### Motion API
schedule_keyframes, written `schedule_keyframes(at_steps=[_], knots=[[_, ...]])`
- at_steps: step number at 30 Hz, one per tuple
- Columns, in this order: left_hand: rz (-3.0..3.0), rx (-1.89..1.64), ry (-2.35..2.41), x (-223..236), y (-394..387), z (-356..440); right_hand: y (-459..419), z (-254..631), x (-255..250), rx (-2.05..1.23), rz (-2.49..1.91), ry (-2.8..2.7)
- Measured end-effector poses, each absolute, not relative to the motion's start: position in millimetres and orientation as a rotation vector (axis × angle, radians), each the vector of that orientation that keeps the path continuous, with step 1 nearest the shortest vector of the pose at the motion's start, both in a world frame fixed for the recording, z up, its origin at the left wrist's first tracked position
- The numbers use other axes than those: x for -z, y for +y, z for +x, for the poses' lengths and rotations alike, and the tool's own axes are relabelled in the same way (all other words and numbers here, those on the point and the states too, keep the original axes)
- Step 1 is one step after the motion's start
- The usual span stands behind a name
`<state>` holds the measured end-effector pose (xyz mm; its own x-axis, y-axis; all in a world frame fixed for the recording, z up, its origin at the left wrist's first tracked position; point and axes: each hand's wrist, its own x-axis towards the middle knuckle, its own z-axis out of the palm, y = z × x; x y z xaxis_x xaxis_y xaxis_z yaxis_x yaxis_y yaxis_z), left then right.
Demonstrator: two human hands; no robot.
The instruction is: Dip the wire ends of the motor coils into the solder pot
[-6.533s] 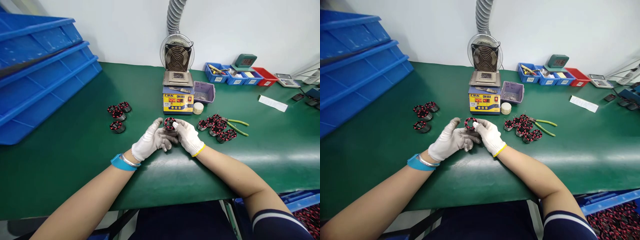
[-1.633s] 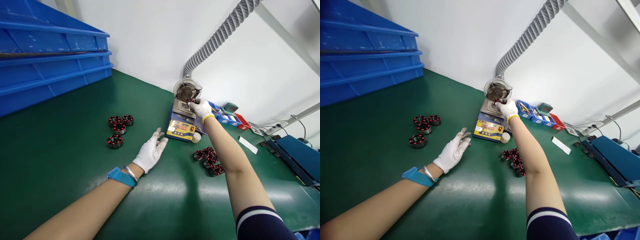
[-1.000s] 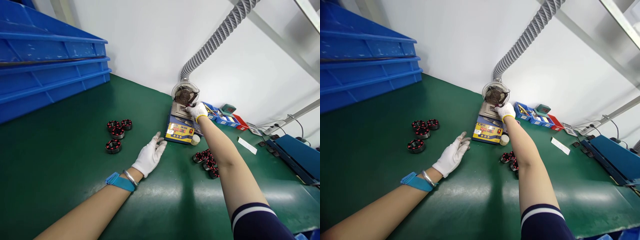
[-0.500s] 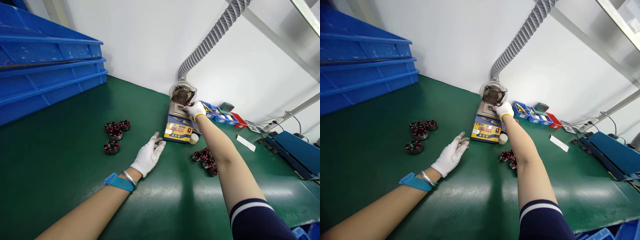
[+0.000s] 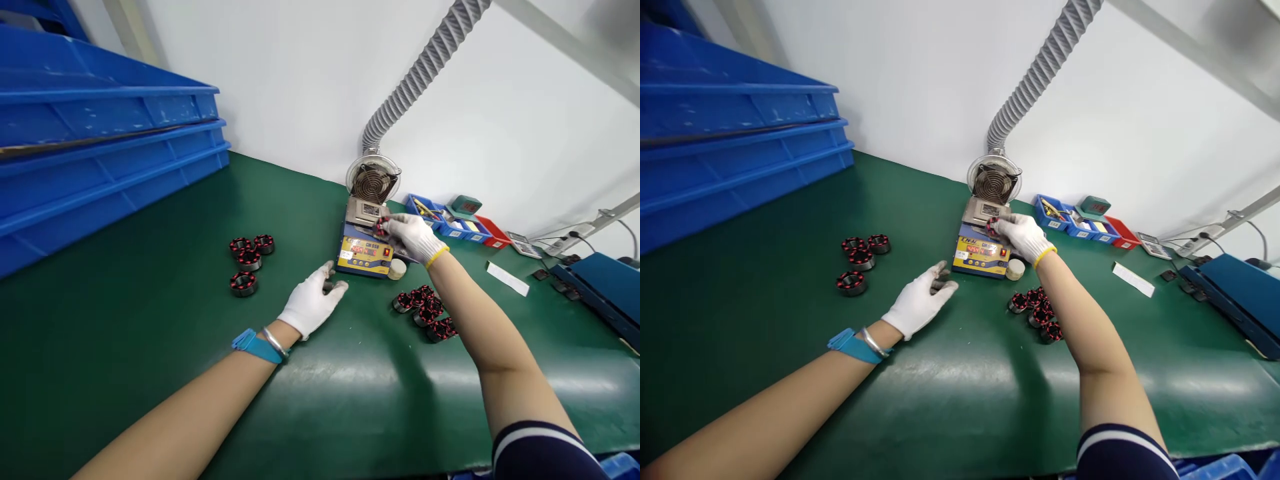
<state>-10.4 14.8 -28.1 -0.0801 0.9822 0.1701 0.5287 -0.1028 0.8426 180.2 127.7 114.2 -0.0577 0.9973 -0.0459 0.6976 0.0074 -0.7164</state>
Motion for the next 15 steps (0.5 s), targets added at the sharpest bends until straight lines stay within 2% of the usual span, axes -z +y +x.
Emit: schedule_keyframes(at_steps=[2, 6, 8, 11, 15], knots=[[1.853, -0.99, 1.834, 18, 11, -10, 100, 185, -102, -0.768, -1.708, -2.142], [2.062, -0.743, 2.223, -4, 5, -22, 60, 195, -76, -0.249, -1.763, -2.766], [2.021, -0.704, 2.398, -14, 3, -37, 55, 202, -67, -0.098, -1.879, -2.85], [1.809, -0.595, 2.59, -26, 1, -66, 59, 215, -65, -0.107, -2.025, -2.895], [1.689, -0.241, 2.453, -33, 0, -84, 44, 224, -72, 0.039, -1.946, -2.798]])
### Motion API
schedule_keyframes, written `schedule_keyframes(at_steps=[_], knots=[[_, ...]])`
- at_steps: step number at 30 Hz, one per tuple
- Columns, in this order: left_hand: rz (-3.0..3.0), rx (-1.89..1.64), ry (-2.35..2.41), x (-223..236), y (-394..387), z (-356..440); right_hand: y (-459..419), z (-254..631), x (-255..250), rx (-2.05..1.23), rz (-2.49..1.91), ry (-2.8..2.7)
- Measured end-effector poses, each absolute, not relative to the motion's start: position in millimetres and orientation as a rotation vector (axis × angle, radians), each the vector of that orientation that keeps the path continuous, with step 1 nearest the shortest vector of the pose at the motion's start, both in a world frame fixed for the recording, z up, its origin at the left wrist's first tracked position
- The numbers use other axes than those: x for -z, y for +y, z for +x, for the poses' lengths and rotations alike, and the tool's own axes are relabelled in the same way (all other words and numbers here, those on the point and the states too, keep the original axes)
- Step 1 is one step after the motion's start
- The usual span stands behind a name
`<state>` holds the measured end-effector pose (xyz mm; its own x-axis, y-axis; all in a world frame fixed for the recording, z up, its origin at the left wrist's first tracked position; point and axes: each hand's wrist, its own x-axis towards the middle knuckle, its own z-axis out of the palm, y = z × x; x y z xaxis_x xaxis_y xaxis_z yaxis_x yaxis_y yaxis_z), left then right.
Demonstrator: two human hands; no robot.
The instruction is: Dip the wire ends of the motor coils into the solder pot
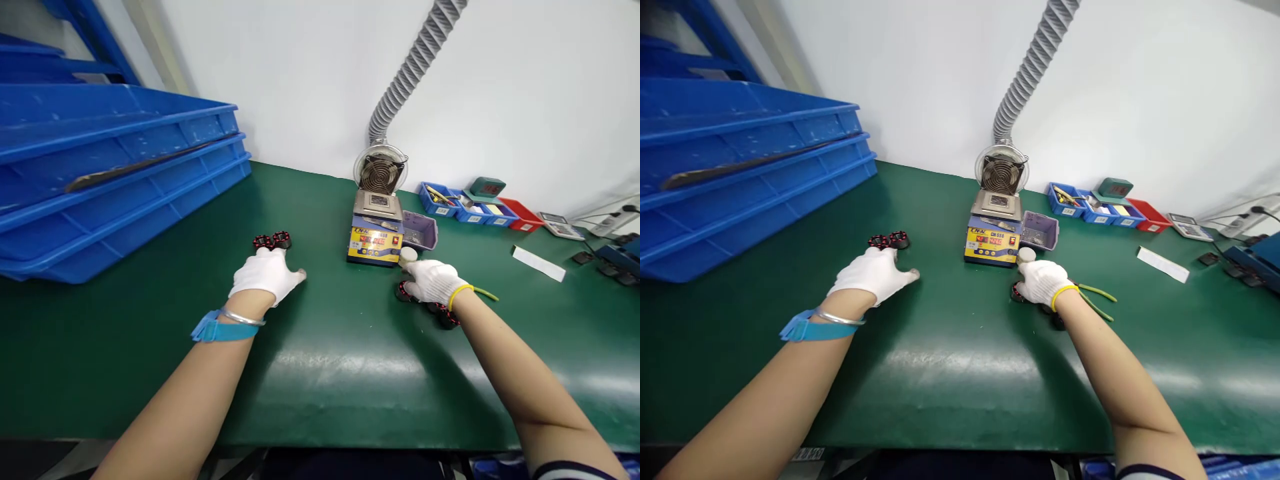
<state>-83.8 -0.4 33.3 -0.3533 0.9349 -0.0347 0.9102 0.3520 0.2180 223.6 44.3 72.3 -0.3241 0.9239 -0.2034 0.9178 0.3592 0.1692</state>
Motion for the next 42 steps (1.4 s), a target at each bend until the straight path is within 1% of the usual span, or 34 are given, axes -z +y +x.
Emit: schedule_keyframes(at_steps=[2, 3, 5, 7, 9, 11, 12, 14, 17, 21, 23, 24, 25, 26, 30, 31, 33, 35, 37, 42], knots=[[1.776, -0.137, 2.389, -31, -2, -79, 24, 213, -69, -0.051, 1.675, 2.608], [1.843, -0.127, 2.37, -28, -2, -75, 12, 204, -63, 0.022, 1.657, 2.752], [1.982, -0.162, 2.307, -19, -2, -68, -7, 182, -45, 0.301, 1.566, 2.971], [2.063, -0.204, 2.224, -10, 0, -64, -19, 161, -20, 0.506, 1.458, 3.079], [2.05, -0.202, 2.168, -3, 3, -64, -21, 148, 1, 0.563, 1.352, 3.164], [2.019, -0.211, 2.132, 0, 6, -62, -17, 143, 14, 0.648, 1.368, 3.204], [2.02, -0.246, 2.112, 1, 6, -59, -15, 143, 17, 0.739, 1.443, 3.192], [2.05, -0.381, 2.051, 0, 3, -47, -10, 146, 18, 1.018, 1.684, 3.09], [2.133, -0.637, 1.922, -2, -10, -20, -3, 152, 16, 1.56, 1.924, 2.837], [2.217, -0.915, 1.807, 0, -22, 4, 5, 151, 20, 2.385, 1.814, 2.512], [2.093, -1.023, 1.765, 4, -22, 7, 7, 147, 24, 2.634, 1.801, 2.394], [2.01, -1.049, 1.736, 7, -21, 7, 8, 146, 26, 2.668, 1.833, 2.387], [1.941, -1.06, 1.705, 11, -19, 6, 8, 144, 27, 2.629, 1.874, 2.431], [1.892, -1.061, 1.677, 15, -18, 5, 8, 143, 28, 2.526, 1.916, 2.517], [1.806, -1.076, 1.638, 26, -12, 2, 7, 148, 29, 1.893, 2.017, 2.854], [1.789, -1.063, 1.649, 27, -12, 1, 7, 149, 29, 1.781, 2.07, 2.871], [1.72, -0.976, 1.677, 26, -11, 0, 7, 152, 29, 1.658, 2.166, 2.879], [1.61, -0.857, 1.646, 21, -10, -2, 8, 153, 29, 1.642, 2.215, 2.883], [1.504, -0.78, 1.529, 16, -9, -5, 10, 153, 29, 1.712, 2.23, 2.862], [1.375, -0.797, 1.314, 0, -9, -16, 15, 153, 30, 2.008, 2.147, 2.801]])
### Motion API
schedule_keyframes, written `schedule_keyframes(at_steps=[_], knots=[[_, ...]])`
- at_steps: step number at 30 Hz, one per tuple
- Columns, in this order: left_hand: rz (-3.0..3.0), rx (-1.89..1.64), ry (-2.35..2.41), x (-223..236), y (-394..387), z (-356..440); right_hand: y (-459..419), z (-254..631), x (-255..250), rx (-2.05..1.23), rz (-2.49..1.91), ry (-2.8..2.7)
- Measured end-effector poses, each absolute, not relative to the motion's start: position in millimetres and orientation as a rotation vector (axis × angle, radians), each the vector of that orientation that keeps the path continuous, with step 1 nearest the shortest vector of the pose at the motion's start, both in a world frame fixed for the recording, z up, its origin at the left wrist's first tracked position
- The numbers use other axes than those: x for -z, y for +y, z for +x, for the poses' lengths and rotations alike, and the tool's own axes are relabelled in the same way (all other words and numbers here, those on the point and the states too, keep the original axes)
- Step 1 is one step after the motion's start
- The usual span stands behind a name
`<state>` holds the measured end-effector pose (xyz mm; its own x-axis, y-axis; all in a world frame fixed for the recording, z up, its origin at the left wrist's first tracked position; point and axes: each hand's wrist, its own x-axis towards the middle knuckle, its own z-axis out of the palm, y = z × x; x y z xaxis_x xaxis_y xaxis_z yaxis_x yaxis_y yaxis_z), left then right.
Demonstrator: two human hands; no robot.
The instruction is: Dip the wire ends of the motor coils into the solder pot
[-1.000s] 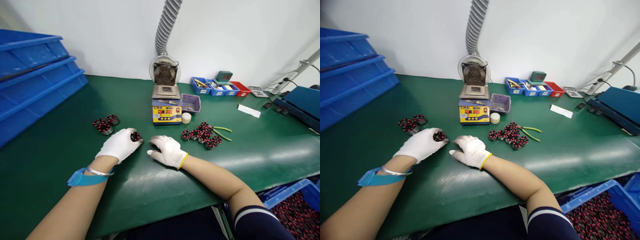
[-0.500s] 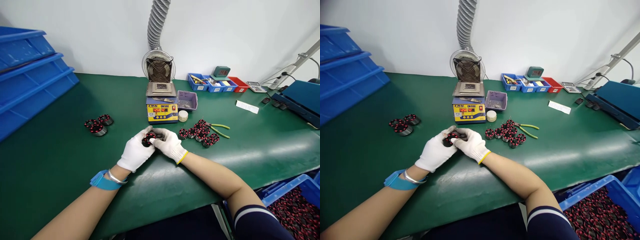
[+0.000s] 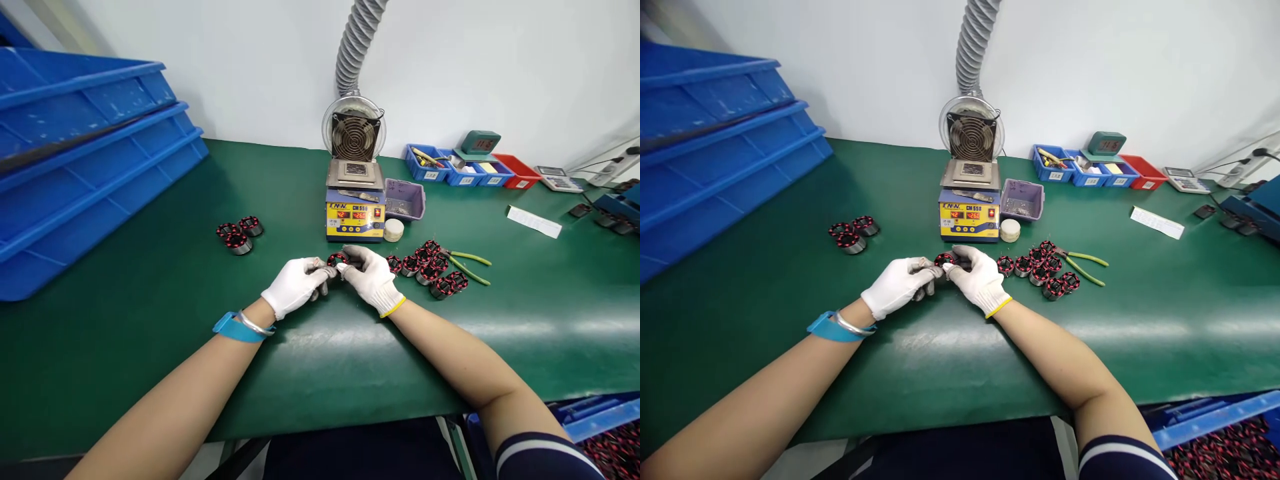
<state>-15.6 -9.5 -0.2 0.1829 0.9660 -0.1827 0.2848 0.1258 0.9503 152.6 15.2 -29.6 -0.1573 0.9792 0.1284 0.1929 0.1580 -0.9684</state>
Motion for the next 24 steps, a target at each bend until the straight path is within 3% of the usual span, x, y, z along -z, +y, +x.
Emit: schedule_keyframes(at_steps=[9, 14, 18, 24], knots=[[1.119, -1.178, 1.158, -15, -8, -52, 15, 148, 28, -1.228, -1.131, -1.379], [1.374, -0.983, 1.324, 3, -2, -29, 15, 150, 32, -1.162, -1.116, -1.426], [1.437, -0.921, 1.424, -7, -9, -18, 15, 150, 33, -1.167, -1.131, -1.455], [1.114, -1.261, 1.222, -21, -9, -42, 15, 147, 29, -1.234, -1.149, -1.351]])
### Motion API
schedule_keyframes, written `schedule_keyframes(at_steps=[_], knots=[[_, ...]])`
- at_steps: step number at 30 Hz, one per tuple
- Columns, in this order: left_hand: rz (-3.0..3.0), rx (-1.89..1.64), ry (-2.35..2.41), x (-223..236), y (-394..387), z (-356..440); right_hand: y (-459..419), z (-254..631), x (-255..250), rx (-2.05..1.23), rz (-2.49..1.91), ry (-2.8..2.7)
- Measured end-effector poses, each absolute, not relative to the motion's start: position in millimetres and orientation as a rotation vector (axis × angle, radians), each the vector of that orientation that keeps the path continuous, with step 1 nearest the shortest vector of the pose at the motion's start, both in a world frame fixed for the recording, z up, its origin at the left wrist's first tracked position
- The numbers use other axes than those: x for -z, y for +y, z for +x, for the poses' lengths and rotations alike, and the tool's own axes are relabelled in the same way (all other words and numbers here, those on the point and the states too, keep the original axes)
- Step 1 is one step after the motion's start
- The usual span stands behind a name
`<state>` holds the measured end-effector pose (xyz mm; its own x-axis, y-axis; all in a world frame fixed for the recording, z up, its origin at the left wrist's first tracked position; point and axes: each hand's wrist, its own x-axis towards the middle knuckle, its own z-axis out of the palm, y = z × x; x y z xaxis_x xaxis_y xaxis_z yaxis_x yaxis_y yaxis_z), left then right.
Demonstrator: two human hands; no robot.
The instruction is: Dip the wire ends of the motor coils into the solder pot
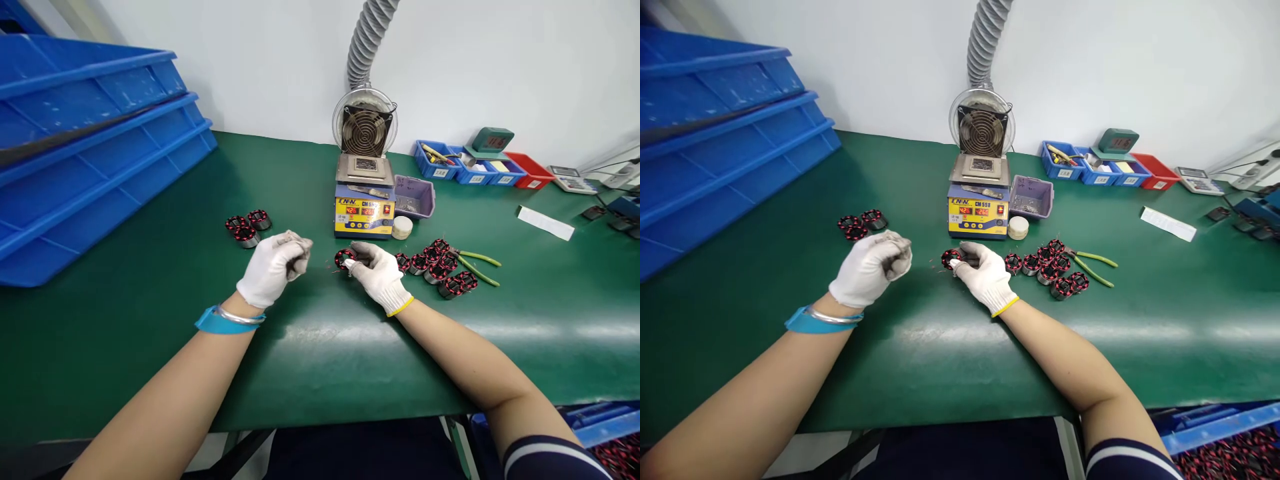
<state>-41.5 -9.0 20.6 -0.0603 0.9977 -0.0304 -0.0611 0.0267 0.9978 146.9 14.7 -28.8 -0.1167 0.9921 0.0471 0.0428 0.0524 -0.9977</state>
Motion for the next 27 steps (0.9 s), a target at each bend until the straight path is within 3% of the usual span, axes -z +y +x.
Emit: schedule_keyframes(at_steps=[3, 9, 15, 23, 27], knots=[[1.05, -1.327, 1.22, -13, -5, -46, 15, 148, 25, -1.255, -1.146, -1.304], [1.316, -0.873, 1.256, -12, -12, -21, 8, 150, 17, -1.163, -1.171, -1.396], [1.177, -1.089, 1.179, -15, -15, -23, 26, 157, -3, -0.984, -1.223, -1.491], [1.247, -1.094, 1.249, 16, 14, -25, 167, 173, -113, -0.033, -1.537, -1.991], [1.27, -1.089, 1.258, 22, 20, -21, 215, 161, -143, 0.355, -1.778, -2.155]])
